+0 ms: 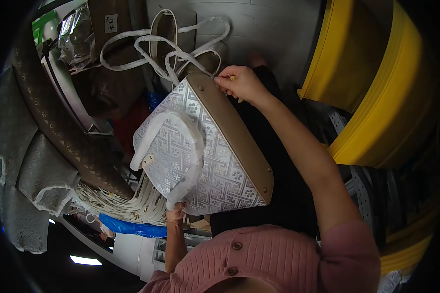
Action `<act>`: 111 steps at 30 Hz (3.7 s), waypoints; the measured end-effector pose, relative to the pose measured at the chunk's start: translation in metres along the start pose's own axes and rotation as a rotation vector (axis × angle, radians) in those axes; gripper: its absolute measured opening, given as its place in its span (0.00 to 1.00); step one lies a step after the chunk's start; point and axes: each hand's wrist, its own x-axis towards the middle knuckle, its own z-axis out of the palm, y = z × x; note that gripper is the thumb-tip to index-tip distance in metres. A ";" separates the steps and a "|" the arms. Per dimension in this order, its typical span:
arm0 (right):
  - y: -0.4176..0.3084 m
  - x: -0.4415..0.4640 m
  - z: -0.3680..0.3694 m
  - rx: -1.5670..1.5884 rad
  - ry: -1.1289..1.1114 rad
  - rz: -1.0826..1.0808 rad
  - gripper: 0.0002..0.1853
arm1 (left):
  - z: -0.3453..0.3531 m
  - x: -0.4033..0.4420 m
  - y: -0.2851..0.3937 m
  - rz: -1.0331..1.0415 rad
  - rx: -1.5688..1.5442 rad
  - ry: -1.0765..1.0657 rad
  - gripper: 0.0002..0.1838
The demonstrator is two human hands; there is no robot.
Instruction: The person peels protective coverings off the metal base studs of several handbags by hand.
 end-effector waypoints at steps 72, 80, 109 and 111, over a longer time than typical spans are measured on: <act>-0.035 0.023 -0.057 0.315 -0.529 0.560 0.03 | 0.037 0.003 0.030 -0.194 0.272 0.027 0.30; -0.039 0.021 -0.060 0.179 -0.509 0.522 0.04 | 0.041 0.005 0.031 -0.159 0.249 -0.003 0.30; -0.004 -0.020 -0.033 0.008 -0.097 -0.009 0.05 | 0.021 0.002 0.014 -0.143 0.192 0.024 0.29; -0.006 -0.028 -0.029 0.016 -0.077 -0.005 0.06 | 0.019 0.001 0.012 -0.149 0.252 0.092 0.30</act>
